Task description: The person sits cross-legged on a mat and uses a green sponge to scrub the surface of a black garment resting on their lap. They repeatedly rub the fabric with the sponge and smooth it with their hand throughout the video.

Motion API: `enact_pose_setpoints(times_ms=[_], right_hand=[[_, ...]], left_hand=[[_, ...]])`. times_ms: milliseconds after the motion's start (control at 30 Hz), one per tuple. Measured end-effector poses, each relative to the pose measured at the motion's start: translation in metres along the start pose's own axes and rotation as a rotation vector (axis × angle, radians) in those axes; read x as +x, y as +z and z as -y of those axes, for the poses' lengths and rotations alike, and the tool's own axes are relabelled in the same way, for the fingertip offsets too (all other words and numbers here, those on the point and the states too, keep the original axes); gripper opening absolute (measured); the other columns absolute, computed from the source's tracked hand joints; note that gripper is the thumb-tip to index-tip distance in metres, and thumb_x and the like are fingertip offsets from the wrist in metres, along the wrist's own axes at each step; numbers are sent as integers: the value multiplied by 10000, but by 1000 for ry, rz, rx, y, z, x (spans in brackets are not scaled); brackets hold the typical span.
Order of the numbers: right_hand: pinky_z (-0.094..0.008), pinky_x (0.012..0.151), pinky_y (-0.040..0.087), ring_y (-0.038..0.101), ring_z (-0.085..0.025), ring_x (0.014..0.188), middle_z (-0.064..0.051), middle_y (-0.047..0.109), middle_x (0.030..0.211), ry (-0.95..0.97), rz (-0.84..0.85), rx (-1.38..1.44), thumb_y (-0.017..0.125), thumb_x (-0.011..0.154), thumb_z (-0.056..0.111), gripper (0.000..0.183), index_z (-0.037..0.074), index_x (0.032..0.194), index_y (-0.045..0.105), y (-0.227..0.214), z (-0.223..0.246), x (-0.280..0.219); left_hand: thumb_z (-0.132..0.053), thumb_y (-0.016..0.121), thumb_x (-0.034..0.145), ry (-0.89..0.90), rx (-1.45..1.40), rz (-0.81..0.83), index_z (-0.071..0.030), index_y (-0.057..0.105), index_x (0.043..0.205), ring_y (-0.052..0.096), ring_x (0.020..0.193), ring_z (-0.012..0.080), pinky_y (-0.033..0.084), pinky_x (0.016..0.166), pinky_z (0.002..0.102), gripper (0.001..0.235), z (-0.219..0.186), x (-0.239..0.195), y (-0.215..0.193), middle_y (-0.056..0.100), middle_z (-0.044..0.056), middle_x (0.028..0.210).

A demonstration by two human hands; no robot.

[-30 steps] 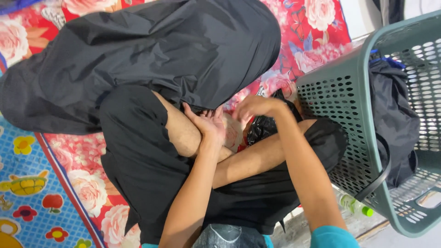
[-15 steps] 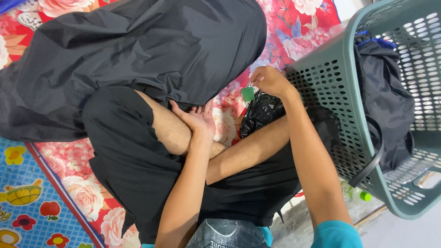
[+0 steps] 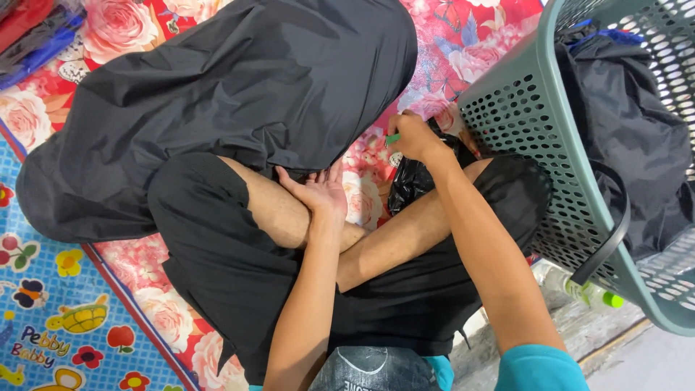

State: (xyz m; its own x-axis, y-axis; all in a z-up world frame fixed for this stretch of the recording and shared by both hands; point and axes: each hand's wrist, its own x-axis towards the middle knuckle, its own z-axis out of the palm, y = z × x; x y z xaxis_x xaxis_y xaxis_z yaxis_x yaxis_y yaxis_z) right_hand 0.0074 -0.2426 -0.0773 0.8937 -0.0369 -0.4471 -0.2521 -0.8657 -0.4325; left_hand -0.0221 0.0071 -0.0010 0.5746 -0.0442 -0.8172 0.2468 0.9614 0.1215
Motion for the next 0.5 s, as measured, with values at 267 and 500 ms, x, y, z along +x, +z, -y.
enact_pose_setpoints(times_ms=[267, 500], right_hand=[[-409, 753, 600, 709, -326, 874, -186, 626, 1003, -70, -182, 440, 819, 801, 15, 423, 29, 1168, 608, -49, 94, -63], [-329, 778, 623, 683, -368, 944, -141, 573, 936, -331, -624, 407, 700, 906, -64, 186, 35, 1055, 648, -11, 128, -75]], left_hand=[[-753, 756, 662, 12, -27, -13, -120, 332, 1206, 330, 1494, 328, 331, 1260, 480, 937, 1, -10, 3, 328, 134, 1417], [-581, 739, 776, 80, -31, -56, -126, 386, 1065, 641, 1020, 308, 555, 1074, 442, 645, 11, 21, -20, 403, 95, 1079]])
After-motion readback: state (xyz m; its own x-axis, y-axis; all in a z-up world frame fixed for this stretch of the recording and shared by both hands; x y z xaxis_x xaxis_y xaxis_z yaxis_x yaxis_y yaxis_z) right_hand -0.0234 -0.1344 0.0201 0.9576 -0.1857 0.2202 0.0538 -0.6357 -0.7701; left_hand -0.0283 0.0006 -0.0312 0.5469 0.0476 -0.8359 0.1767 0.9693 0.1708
